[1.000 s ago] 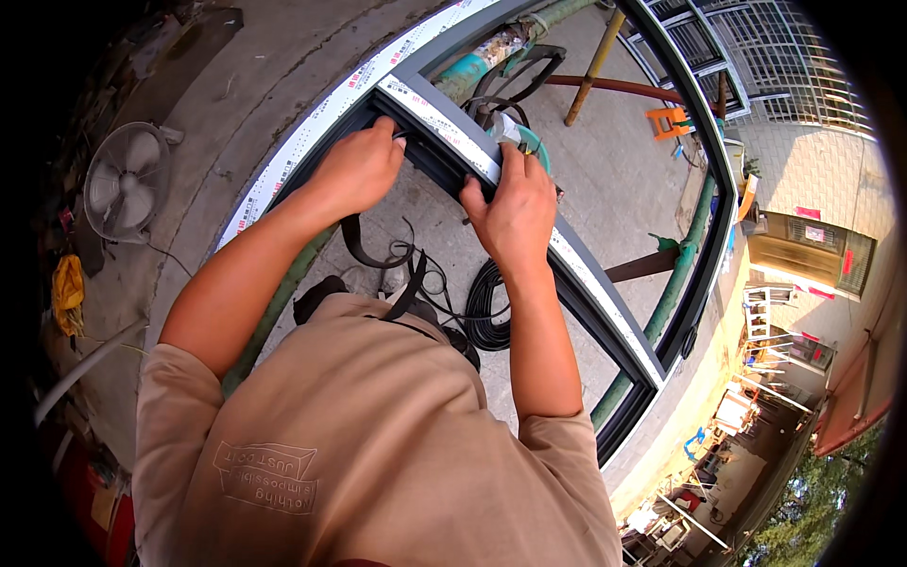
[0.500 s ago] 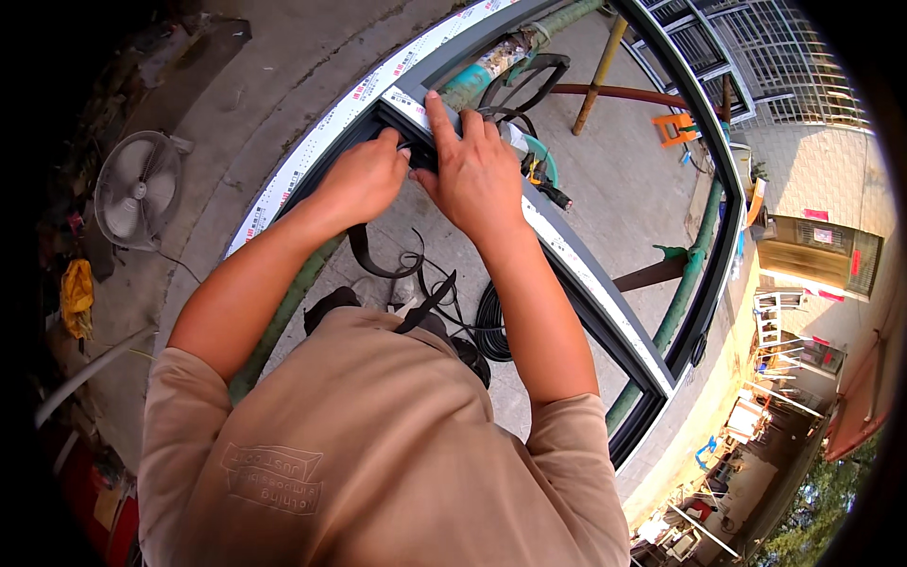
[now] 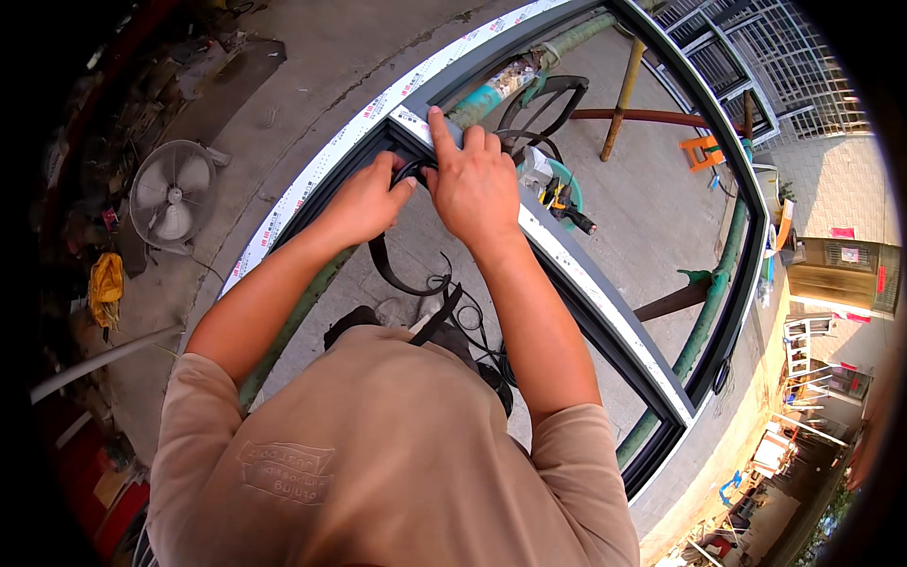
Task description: The person installs a black rubber seal into the frame of a window using shears to cut the rubber strip and pressing it into the groove by hand.
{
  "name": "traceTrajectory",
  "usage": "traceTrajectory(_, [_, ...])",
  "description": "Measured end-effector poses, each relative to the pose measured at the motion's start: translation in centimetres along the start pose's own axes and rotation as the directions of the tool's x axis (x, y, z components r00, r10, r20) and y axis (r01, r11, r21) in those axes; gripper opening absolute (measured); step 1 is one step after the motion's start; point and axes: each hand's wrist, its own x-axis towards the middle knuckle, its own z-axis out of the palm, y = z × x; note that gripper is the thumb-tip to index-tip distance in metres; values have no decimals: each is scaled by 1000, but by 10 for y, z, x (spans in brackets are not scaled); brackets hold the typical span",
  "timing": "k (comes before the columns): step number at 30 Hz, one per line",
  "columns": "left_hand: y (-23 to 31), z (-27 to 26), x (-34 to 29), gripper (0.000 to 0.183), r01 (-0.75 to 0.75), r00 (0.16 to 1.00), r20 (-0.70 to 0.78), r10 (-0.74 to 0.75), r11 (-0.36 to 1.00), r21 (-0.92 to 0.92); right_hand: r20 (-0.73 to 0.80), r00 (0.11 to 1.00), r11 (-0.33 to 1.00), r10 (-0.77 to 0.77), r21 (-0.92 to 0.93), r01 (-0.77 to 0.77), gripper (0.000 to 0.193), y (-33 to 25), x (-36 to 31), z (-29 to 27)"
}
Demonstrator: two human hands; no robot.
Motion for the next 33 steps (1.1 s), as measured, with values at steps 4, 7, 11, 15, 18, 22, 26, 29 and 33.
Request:
traceTrajectory(4, [-2, 8, -24, 48, 59, 997, -45, -61, 997, -43, 23, 1000, 1000, -1, -8, 1, 85, -1, 1, 0])
traceTrajectory(7, [-6, 24, -46, 48, 112, 990, -72, -118, 990, -86, 33, 999, 1000, 2, -11, -1, 85, 1, -1, -1])
traceTrajectory(11, [-12, 53, -85, 47, 155, 970, -142, -196, 954, -257, 13, 1000, 1000, -7, 11, 6, 90, 5, -2, 5])
traceTrajectory(15, [-31, 91, -105, 47, 188, 946, -167, -278, 890, -415, 5, 1000, 1000, -3, -26, 3, 91, 13, -5, 10])
traceTrajectory(18, [-41, 113, -127, 48, 192, 920, -191, -342, 818, -542, 32, 999, 999, -24, -48, 26, 91, 5, -2, 7])
traceTrajectory(22, [-19, 126, -151, 46, 191, 871, -324, -370, 861, -471, 15, 1000, 996, -24, -81, 25, 90, 8, -2, 14])
traceTrajectory(26, [11, 94, -150, 45, 143, 775, -488, -402, 863, -484, 13, 1000, 997, -26, -73, 27, 89, 9, -2, 14])
traceTrajectory(29, [0, 62, -134, 42, 25, 734, -675, 68, 992, 127, -8, 999, 998, -31, -60, 30, 88, 10, -2, 16])
traceTrajectory(33, [18, 19, -115, 45, 230, 867, -475, -153, 967, 108, 22, 1000, 998, -20, -51, 22, 84, 8, 1, 11])
